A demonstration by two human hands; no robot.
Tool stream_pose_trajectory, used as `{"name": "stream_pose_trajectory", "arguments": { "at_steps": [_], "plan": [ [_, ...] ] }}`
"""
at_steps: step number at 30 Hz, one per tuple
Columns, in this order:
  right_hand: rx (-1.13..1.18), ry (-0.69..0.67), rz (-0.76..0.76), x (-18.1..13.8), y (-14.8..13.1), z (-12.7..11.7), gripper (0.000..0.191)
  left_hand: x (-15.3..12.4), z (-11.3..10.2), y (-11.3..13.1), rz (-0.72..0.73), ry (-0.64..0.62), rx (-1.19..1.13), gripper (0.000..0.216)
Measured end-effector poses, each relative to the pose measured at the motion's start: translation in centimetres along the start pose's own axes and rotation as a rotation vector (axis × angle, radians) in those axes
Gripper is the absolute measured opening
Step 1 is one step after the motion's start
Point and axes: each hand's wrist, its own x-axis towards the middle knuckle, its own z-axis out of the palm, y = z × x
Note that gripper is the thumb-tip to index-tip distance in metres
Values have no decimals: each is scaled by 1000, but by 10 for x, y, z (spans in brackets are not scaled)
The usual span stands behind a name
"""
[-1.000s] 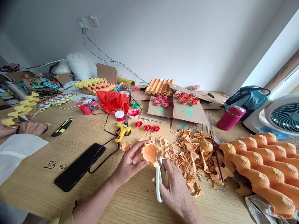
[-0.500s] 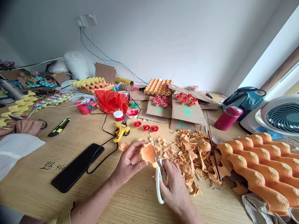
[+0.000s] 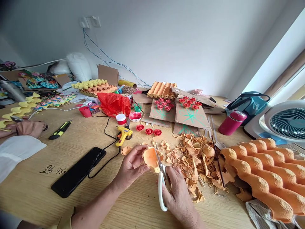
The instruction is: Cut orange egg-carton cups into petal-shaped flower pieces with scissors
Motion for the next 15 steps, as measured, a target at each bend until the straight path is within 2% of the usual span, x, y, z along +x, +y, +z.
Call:
{"name": "stream_pose_trajectory", "arguments": {
  "at_steps": [9, 15],
  "plan": [
    [-13, -8, -57, 4, -1, -4, 15, 0, 1, 5, 111, -42, 204, 48],
    [-11, -12, -52, 4, -2, -5, 17, 1, 1, 6, 85, -72, 170, 47]
  ]
}}
